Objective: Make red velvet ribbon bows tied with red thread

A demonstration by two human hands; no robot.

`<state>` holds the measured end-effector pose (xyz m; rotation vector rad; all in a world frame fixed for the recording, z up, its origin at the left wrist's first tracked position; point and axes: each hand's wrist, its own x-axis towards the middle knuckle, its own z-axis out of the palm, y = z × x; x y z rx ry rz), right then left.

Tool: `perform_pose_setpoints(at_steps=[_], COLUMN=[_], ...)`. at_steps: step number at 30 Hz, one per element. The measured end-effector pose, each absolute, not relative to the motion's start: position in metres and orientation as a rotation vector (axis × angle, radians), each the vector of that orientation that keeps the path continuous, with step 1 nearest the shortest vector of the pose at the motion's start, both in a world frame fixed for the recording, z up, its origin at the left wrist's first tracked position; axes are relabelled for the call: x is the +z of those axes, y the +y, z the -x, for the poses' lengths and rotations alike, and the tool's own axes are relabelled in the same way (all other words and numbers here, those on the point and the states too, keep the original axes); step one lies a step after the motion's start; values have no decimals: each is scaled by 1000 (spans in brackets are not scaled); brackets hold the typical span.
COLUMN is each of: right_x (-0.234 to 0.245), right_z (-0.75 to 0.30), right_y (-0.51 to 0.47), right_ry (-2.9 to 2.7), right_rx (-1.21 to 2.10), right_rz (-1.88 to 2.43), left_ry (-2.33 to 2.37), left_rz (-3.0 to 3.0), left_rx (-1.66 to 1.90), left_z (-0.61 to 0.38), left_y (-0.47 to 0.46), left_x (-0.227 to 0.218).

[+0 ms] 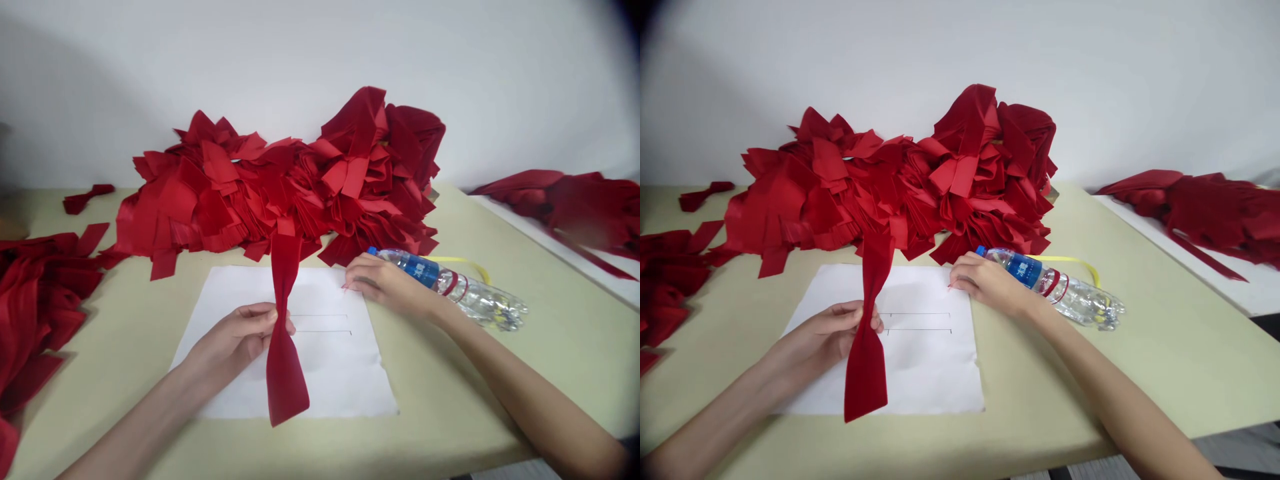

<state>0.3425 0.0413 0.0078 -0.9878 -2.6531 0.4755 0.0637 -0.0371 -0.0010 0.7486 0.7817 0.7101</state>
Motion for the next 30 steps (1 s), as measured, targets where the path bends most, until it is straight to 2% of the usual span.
perform_pose_setpoints(at_steps=[9,14,23,30], right_x=[20,22,38,50], right_z=[-340,-338,-324,-302], right_y=[38,37,20,8], right_ry=[-2387,-2417,-2354,-2294], right_rx=[643,754,553,847], right_rz=[1030,994,1024,1005], left_ry=[845,847,828,816], left_rz=[-647,-612,-591,-645], left_rx=[737,777,782,761], left_z=[-64,-67,-66,-69], left_y=[-37,-37,-34,-35], left_x=[-2,-3,-11,-6])
